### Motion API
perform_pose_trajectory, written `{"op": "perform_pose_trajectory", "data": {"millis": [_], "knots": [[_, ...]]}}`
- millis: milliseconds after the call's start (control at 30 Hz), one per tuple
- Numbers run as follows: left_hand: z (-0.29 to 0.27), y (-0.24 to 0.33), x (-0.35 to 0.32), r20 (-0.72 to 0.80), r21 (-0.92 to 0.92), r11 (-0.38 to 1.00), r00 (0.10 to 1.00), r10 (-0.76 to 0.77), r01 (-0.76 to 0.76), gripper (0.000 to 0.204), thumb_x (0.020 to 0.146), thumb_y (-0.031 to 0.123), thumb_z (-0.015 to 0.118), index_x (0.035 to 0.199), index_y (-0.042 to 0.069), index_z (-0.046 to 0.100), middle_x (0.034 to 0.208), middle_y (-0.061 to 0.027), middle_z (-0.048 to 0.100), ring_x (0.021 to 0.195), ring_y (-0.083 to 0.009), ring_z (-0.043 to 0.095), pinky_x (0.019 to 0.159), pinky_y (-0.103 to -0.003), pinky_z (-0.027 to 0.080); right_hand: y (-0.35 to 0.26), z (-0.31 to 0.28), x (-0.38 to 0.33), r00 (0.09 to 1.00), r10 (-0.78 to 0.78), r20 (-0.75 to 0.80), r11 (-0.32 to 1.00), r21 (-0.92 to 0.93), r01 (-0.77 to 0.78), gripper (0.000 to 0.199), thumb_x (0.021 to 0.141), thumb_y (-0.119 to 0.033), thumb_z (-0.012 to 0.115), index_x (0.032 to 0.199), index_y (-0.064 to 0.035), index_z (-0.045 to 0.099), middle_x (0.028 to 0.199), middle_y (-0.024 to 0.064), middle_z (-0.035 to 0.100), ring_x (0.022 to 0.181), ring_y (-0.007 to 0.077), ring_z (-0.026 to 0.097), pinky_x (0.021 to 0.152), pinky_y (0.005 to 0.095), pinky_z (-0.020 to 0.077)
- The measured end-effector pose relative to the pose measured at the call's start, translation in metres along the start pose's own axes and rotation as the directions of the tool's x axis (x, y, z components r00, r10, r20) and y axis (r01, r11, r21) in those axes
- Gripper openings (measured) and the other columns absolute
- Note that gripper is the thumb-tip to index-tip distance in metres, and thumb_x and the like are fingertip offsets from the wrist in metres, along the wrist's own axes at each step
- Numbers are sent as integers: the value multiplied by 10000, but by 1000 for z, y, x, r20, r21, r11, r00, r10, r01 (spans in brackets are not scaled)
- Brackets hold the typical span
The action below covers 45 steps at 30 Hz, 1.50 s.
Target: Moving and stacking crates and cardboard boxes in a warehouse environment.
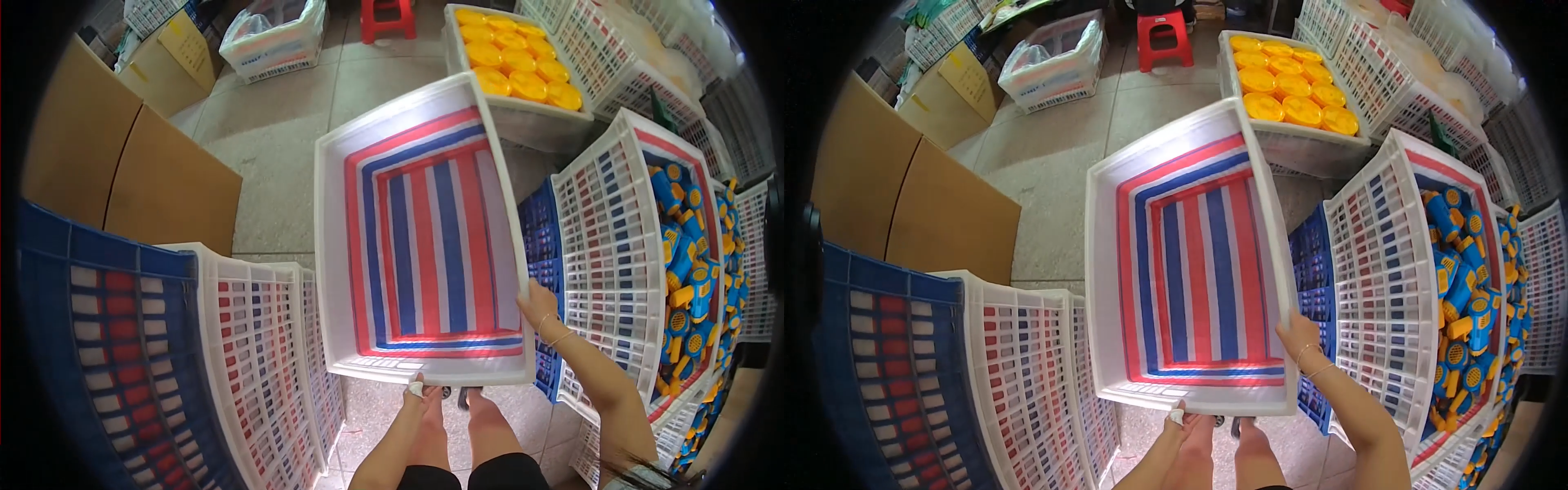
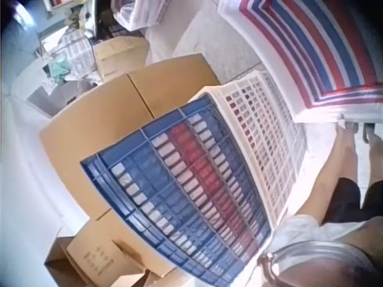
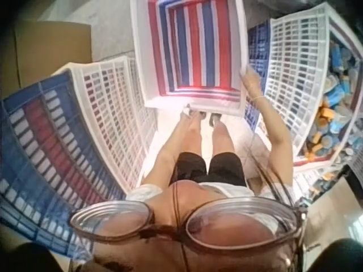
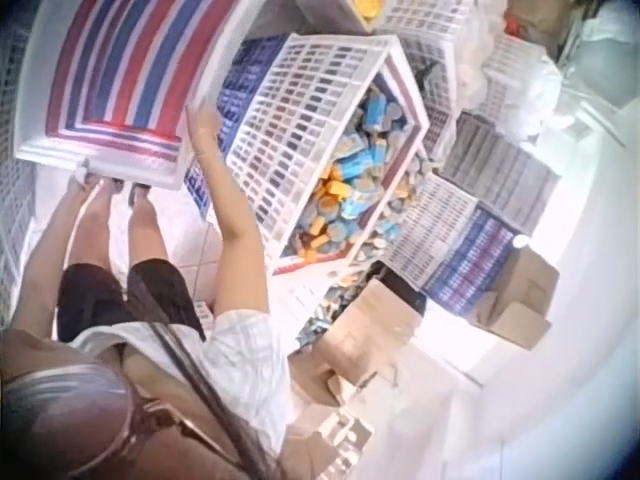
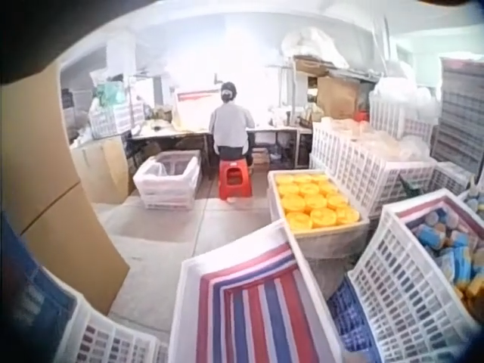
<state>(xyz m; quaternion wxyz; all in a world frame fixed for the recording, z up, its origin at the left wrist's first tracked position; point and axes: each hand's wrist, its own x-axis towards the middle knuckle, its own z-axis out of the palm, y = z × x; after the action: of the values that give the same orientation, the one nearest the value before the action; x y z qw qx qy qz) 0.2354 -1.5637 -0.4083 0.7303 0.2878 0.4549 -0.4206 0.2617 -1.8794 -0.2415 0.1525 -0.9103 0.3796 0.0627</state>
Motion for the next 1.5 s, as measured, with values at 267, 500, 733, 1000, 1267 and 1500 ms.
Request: {"op": "perform_pose_trajectory", "data": {"millis": [267,500,733,1000,1267,1500], "knots": [[85,39,9,45,-246,967,996,73,-60,365,763,216,585,1043,35,437,1044,-164,474,1031,-325,429,886,-506,332,-65,-52,112,983,-171,-64,977,-140,161,318,742,-333,495,766,-16,505,683,203,561,646,354,552,580,428,438],[75,63,26,-94,-144,984,991,92,-105,270,781,108,536,1031,62,445,980,-138,509,889,-334,525,737,-537,435,-78,-39,135,985,-156,67,966,-198,167,390,747,-394,479,708,-21,583,699,191,577,656,341,568,579,415,447],[56,55,24,-286,-262,960,958,20,-98,262,768,79,526,1019,73,452,930,-146,520,843,-354,538,701,-551,436,-86,-42,129,994,-69,85,994,-74,76,353,680,-359,542,834,-41,553,682,192,574,636,354,565,580,429,450],[126,15,-55,-32,87,989,991,127,-123,206,749,141,546,920,35,503,876,-131,534,845,-304,530,739,-469,452,-67,-76,140,985,-60,-162,996,54,70,209,645,-210,572,709,-20,512,600,214,535,583,366,540,532,423,437],[104,32,-70,-213,-116,993,977,-12,-13,267,748,173,548,968,47,466,959,-145,506,951,-305,483,833,-465,395,-123,-95,124,964,-209,-163,978,-20,208,240,651,-248,570,640,-16,511,570,197,524,570,359,533,535,429,427],[158,21,-32,-27,-377,924,996,-84,67,350,797,137,512,1102,8,399,1151,-146,423,1105,-311,370,939,-457,318,-121,-107,204,957,-224,-186,973,-101,208,295,657,-315,569,649,-22,531,626,187,546,635,358,544,584,433,437]]}}
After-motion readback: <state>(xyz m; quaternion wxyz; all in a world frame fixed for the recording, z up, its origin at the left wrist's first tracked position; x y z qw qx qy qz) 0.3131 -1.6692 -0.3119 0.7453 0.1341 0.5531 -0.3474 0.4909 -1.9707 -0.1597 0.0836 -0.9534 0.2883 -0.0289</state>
